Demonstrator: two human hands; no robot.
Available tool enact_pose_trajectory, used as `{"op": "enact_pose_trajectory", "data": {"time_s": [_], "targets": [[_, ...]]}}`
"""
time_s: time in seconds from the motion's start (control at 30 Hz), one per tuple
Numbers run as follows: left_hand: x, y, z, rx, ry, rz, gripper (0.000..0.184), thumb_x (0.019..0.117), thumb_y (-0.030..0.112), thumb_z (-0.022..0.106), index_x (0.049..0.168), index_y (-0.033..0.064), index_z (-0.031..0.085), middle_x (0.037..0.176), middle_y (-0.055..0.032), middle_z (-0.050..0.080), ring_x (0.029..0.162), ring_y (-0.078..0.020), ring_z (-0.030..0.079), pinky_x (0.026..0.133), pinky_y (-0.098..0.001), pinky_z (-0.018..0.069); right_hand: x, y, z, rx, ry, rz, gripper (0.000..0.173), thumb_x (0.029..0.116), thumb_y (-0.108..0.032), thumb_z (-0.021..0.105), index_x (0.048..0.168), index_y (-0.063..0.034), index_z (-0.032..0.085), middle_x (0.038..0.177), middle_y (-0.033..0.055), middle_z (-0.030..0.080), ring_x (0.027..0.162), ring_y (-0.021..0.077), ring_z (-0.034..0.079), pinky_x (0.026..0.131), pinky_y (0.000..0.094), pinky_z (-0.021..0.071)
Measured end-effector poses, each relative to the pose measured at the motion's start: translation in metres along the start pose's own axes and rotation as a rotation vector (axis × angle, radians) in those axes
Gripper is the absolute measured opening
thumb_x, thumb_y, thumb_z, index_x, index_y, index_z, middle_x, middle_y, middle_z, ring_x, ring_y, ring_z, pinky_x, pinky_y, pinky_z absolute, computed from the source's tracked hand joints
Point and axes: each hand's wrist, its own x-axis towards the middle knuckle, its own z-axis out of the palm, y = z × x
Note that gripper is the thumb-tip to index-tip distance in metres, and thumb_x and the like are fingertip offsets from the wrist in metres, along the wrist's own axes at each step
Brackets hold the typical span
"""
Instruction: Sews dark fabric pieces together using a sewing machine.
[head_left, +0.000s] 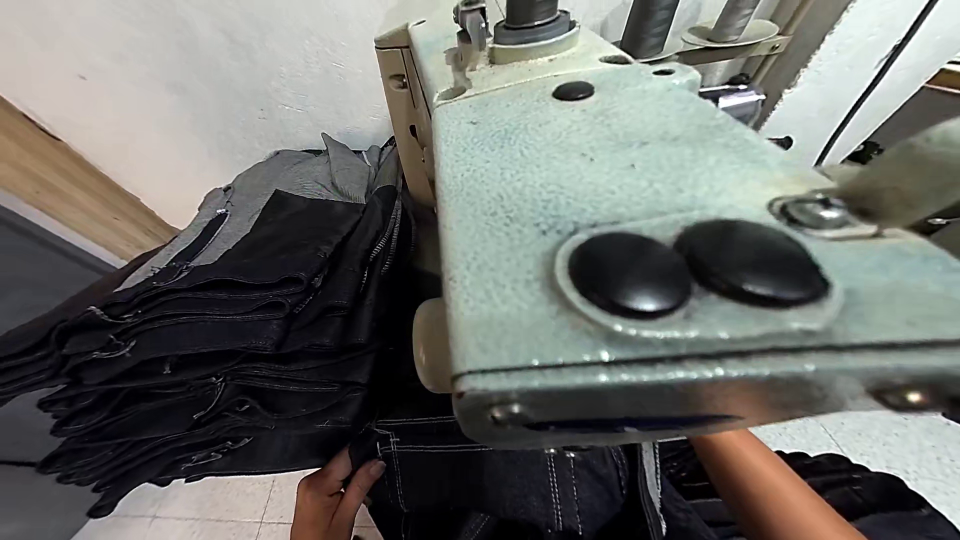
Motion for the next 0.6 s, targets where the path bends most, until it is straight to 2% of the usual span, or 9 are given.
{"op": "enact_pose_trajectory", "data": {"time_s": [0.07, 0.1, 0.2, 0.27, 0.33, 0.4, 0.47, 0.53, 0.6], "targets": [[0.000, -0.002, -0.001, -0.003, 0.002, -0.001, 0.028, 0.0989, 0.022, 0.062, 0.088, -0.0021, 0.071, 0.070, 0.0039, 0.069, 0.061, 0.0073, 0.061, 0.059, -0.0139, 0.0532, -0.006, 0.003, 0.001, 0.107, 0.035, -0.110, 0.030, 0.0896, -0.017, 0.067, 0.117, -0.0047, 0.064, 0.094, -0.0037, 0.068, 0.083, -0.0114, 0.059, 0.077, 0.0077, 0.0477], [0.000, -0.002, -0.001, -0.006, 0.006, -0.008, 0.028, 0.0989, 0.022, 0.062, 0.088, -0.0022, 0.071, 0.070, 0.0038, 0.069, 0.061, 0.0071, 0.061, 0.059, -0.0142, 0.0533, -0.006, 0.004, 0.001, 0.145, 0.021, -0.137, 0.031, 0.0922, -0.022, 0.067, 0.119, -0.0058, 0.064, 0.096, -0.0060, 0.069, 0.086, -0.0143, 0.059, 0.080, 0.0059, 0.0471], [0.000, -0.001, -0.002, -0.017, 0.003, -0.040, 0.025, 0.0980, 0.019, 0.062, 0.090, -0.0023, 0.071, 0.071, 0.0048, 0.070, 0.061, 0.0074, 0.062, 0.059, -0.0144, 0.0533, -0.007, 0.003, -0.001, 0.218, -0.021, -0.113, 0.029, 0.0919, -0.020, 0.068, 0.118, -0.0066, 0.065, 0.097, -0.0083, 0.069, 0.089, -0.0153, 0.059, 0.082, 0.0058, 0.0478], [0.001, 0.002, -0.002, 0.022, -0.015, -0.033, 0.027, 0.0985, 0.020, 0.062, 0.090, -0.0038, 0.071, 0.071, 0.0028, 0.070, 0.061, 0.0065, 0.062, 0.059, -0.0149, 0.0534, -0.010, 0.006, -0.010, 0.171, -0.032, -0.046, 0.027, 0.0897, -0.010, 0.063, 0.115, -0.0027, 0.065, 0.094, -0.0029, 0.068, 0.084, -0.0101, 0.059, 0.077, 0.0098, 0.0476], [0.001, 0.009, -0.006, 0.170, -0.030, -0.051, 0.030, 0.0990, 0.020, 0.060, 0.090, -0.0059, 0.072, 0.067, -0.0033, 0.068, 0.057, -0.0013, 0.063, 0.057, -0.0220, 0.0544, -0.009, 0.012, -0.030, 0.006, -0.026, 0.105, 0.022, 0.0964, -0.006, 0.056, 0.116, 0.0000, 0.065, 0.095, 0.0048, 0.069, 0.082, 0.0019, 0.062, 0.077, 0.0208, 0.0508], [0.000, 0.017, -0.016, 0.354, -0.079, -0.087, 0.036, 0.0998, 0.025, 0.060, 0.087, -0.0072, 0.070, 0.065, -0.0124, 0.067, 0.055, -0.0187, 0.066, 0.056, -0.0394, 0.0561, 0.007, 0.037, -0.058, -0.230, -0.004, 0.231, 0.028, 0.1065, -0.011, 0.052, 0.125, 0.0067, 0.062, 0.110, 0.0221, 0.070, 0.097, 0.0312, 0.068, 0.089, 0.0498, 0.0525], [-0.001, 0.028, -0.025, 0.470, -0.096, -0.088, 0.039, 0.1001, 0.027, 0.062, 0.084, -0.0080, 0.065, 0.065, -0.0169, 0.065, 0.057, -0.0287, 0.065, 0.057, -0.0493, 0.0537, 0.009, 0.090, -0.096, -0.501, 0.141, 0.286, 0.036, 0.1035, -0.017, 0.061, 0.124, 0.0123, 0.061, 0.118, 0.0353, 0.064, 0.111, 0.0529, 0.062, 0.097, 0.0688, 0.0451], [-0.002, 0.044, -0.027, 0.483, -0.057, -0.038, 0.034, 0.0980, 0.023, 0.067, 0.088, -0.0091, 0.065, 0.069, -0.0171, 0.064, 0.058, -0.0252, 0.062, 0.058, -0.0432, 0.0533, -0.011, 0.143, -0.136, -0.685, 0.309, 0.374, 0.040, 0.0977, -0.013, 0.069, 0.120, 0.0189, 0.058, 0.121, 0.0464, 0.055, 0.118, 0.0676, 0.050, 0.095, 0.0802, 0.0378], [-0.002, 0.065, -0.021, 0.442, -0.050, 0.011, 0.029, 0.0967, 0.019, 0.069, 0.091, -0.0088, 0.067, 0.074, -0.0172, 0.066, 0.062, -0.0220, 0.063, 0.061, -0.0380, 0.0545, -0.034, 0.196, -0.164, -0.752, 0.364, 0.456, 0.042, 0.0983, -0.011, 0.067, 0.124, 0.0201, 0.055, 0.127, 0.0489, 0.050, 0.124, 0.0706, 0.043, 0.094, 0.0835, 0.0335]]}}
